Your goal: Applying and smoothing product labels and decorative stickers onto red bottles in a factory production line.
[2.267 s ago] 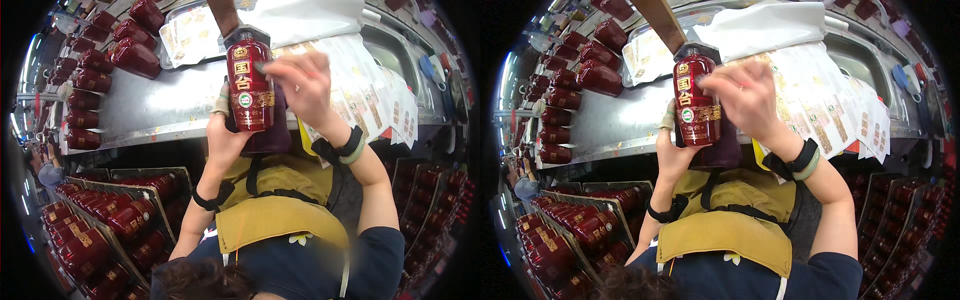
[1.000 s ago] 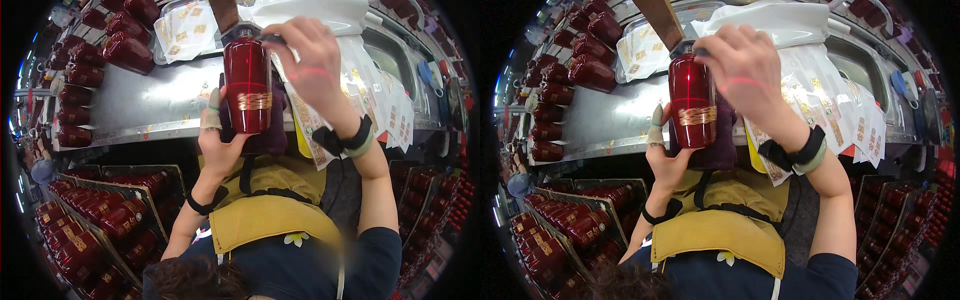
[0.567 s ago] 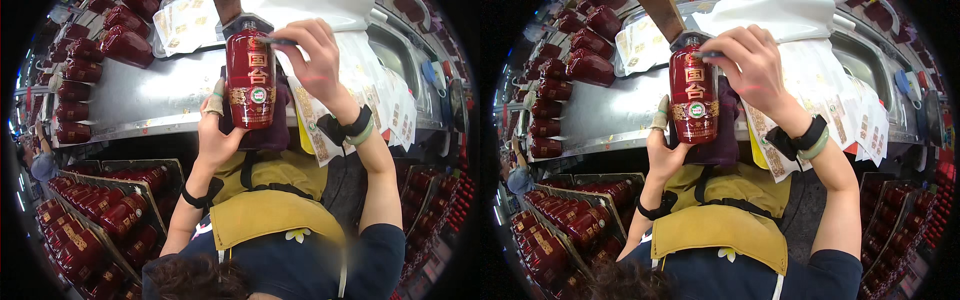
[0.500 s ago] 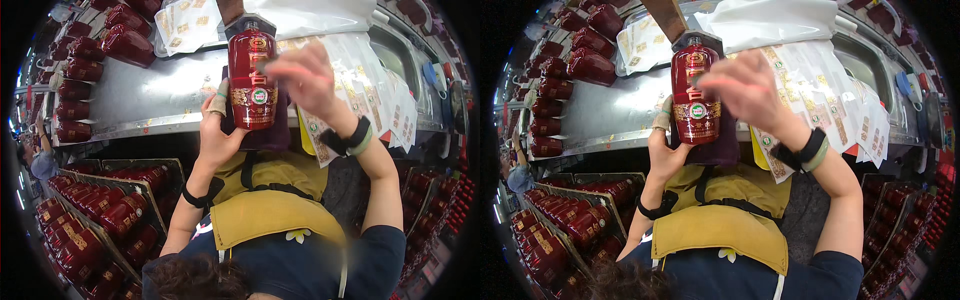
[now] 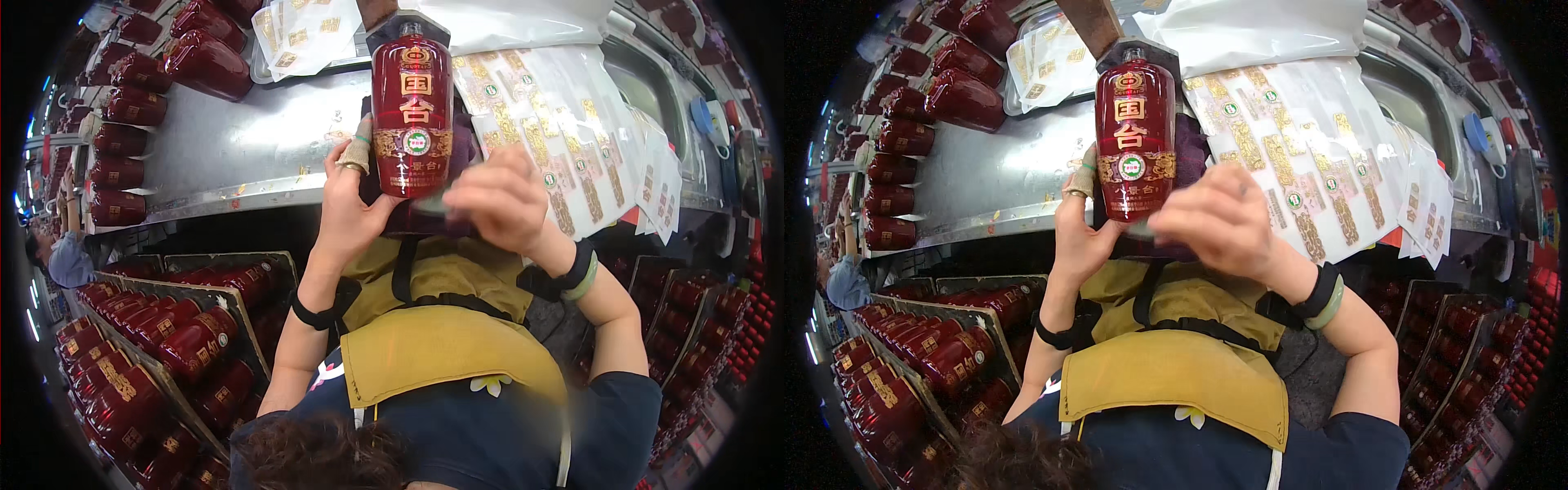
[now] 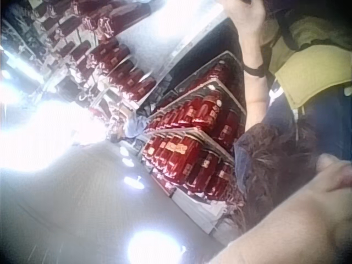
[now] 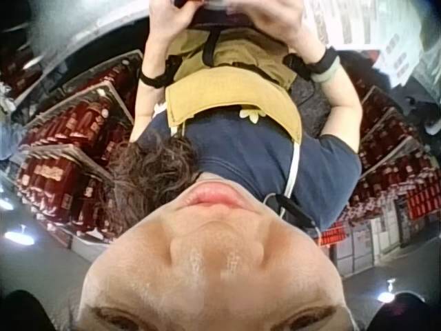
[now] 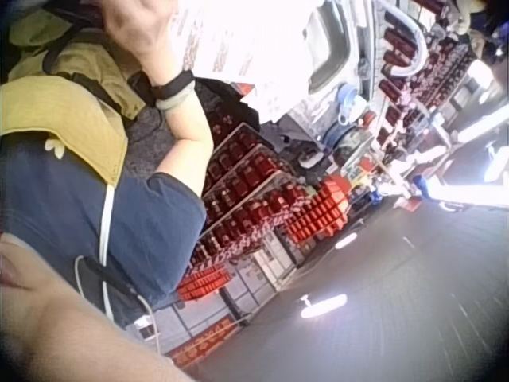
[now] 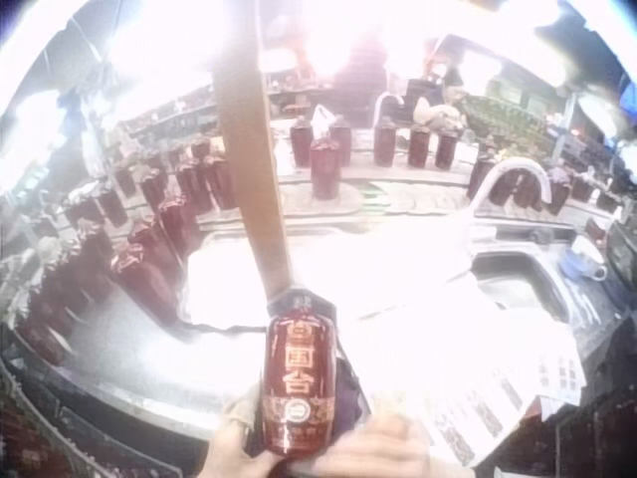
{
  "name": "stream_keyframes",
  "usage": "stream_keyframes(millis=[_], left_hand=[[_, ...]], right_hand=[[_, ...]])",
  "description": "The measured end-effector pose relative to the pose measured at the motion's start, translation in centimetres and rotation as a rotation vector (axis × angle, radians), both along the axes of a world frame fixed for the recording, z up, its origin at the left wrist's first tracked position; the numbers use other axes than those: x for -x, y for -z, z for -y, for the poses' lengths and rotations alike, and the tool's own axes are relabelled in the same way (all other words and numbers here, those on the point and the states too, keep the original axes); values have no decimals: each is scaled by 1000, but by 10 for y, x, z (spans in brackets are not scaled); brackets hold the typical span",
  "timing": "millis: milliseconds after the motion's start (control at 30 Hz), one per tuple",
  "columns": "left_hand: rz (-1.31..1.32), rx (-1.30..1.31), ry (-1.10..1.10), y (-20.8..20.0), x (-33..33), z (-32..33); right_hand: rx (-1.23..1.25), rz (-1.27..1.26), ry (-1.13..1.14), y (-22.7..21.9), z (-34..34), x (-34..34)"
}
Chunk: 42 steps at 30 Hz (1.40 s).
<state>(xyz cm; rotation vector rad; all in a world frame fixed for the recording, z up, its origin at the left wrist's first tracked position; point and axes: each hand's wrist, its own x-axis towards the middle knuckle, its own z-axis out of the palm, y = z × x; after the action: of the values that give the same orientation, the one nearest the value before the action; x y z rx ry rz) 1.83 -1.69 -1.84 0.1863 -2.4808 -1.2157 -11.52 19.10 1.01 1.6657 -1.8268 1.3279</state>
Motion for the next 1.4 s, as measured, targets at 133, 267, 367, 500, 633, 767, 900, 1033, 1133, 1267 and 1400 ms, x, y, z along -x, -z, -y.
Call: stream_keyframes(millis=[133,267,367,500,633,767,900,1033,1133,1267,1400], left_hand=[[-34,0,-30,5,3,-2],[-20,-68,-77,-8,2,-9],[-116,113,-133,-22,-2,-19],[-138,-42,-152,-17,0,-23],[-110,81,-51,-29,2,-16],[-128,-112,14,-48,10,20],[-173,147,-165,-23,78,92],[139,359,-159,-14,140,131],[350,562,-69,7,156,149],[344,650,51,-10,146,133],[242,608,72,-18,133,135]], right_hand=[[-11,-50,74,18,-2,-3],[-36,-98,54,-14,-1,-11],[-68,-101,119,-10,2,-8],[-211,119,-99,-33,12,-18],[-51,134,353,-37,30,39],[153,510,431,-45,25,54],[110,714,325,-32,22,40],[1,678,319,-35,18,22],[-100,589,286,-38,10,8],[-197,383,293,-35,9,-10],[-287,21,181,-18,20,-21]])
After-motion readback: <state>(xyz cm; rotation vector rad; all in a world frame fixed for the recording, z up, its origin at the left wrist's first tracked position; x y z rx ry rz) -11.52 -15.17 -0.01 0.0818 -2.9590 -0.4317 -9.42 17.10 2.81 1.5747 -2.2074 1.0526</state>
